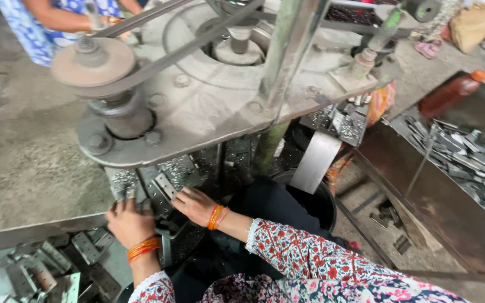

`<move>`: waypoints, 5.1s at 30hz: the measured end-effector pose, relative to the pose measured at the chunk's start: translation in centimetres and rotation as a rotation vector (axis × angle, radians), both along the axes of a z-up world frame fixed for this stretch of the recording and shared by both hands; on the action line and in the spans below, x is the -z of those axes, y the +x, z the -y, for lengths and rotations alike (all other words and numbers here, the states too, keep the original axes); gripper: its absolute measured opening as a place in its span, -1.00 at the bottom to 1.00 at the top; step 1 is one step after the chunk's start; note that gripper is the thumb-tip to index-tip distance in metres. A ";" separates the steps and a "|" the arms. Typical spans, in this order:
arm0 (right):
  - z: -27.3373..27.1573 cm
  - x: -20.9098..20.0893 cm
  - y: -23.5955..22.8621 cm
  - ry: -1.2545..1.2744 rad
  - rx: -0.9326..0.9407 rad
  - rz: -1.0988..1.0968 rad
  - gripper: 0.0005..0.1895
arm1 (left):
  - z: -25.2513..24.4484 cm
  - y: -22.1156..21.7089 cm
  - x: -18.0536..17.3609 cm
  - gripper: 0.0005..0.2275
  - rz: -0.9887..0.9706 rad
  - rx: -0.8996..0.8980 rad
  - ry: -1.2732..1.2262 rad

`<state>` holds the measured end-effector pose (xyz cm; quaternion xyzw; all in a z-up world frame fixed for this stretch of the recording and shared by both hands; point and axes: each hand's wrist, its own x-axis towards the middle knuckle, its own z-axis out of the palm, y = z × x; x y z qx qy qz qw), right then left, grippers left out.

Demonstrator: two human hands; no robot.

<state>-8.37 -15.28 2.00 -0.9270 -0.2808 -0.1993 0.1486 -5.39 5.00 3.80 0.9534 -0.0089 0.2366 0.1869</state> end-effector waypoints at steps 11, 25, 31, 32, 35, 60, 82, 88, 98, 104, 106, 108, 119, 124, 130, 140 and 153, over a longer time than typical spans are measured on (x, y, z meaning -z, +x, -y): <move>0.3 -4.5 -5.6 0.085 0.168 -0.300 -0.54 | 2.5 -1.2 0.1 -0.56 -0.257 0.135 0.264; 2.4 -6.6 -9.8 -0.160 0.277 -0.916 -0.09 | 3.5 -0.1 1.0 -0.75 -0.249 0.097 0.351; 2.2 -6.7 -8.8 -0.171 0.251 -0.877 -0.14 | 3.6 0.8 1.5 -0.74 -0.215 0.088 0.342; 2.3 -6.1 -9.0 -0.173 0.260 -0.881 -0.13 | 3.7 0.9 1.4 -0.75 -0.227 0.086 0.356; 3.0 -3.2 -10.9 -0.129 0.286 -0.888 -0.11 | 3.7 0.8 1.5 -0.72 -0.217 0.108 0.328; 3.7 5.5 -14.9 -0.096 0.368 -0.727 -0.13 | 5.4 -0.3 1.3 -0.76 -0.210 0.071 0.344; 4.4 5.5 -14.4 -0.076 0.359 -0.839 -0.08 | 4.9 2.4 3.1 -0.73 -0.133 0.061 0.250; 4.4 -0.8 -10.9 -0.228 0.297 -0.828 -0.14 | 5.5 4.1 3.3 -0.76 -0.132 0.014 0.217; 4.2 2.5 -13.1 -0.119 0.370 -0.863 -0.14 | 5.1 4.5 3.6 -0.74 -0.154 0.034 0.246; 3.2 -2.8 -10.4 -0.259 0.291 -0.876 -0.08 | 5.0 2.8 3.7 -0.70 -0.157 0.040 0.230; 3.3 -3.6 -9.8 -0.272 0.268 -0.870 -0.10 | 5.2 3.0 3.7 -0.68 -0.100 0.014 0.228; 3.5 -2.8 -9.1 -0.285 0.264 -0.876 -0.11 | 5.2 3.4 3.5 -0.68 -0.107 0.005 0.232; 5.1 8.4 -14.2 -0.054 0.325 -0.720 -0.13 | 4.5 2.5 2.8 -0.71 -0.173 0.057 0.245; 4.0 1.4 -12.0 -0.170 0.302 -0.858 -0.06 | 5.0 3.3 3.2 -0.70 -0.180 0.060 0.214; 3.7 -0.9 -9.8 -0.258 0.312 -0.850 -0.14 | 5.9 5.6 3.9 -0.69 -0.147 0.036 0.140; 5.3 8.8 -14.0 -0.094 0.370 -0.812 -0.10 | 5.0 3.8 2.8 -0.69 -0.094 -0.003 0.114; 8.3 -2.1 -9.2 0.707 -0.421 -1.257 -0.31 | -9.3 -8.7 5.0 -0.54 -0.032 -0.373 -0.217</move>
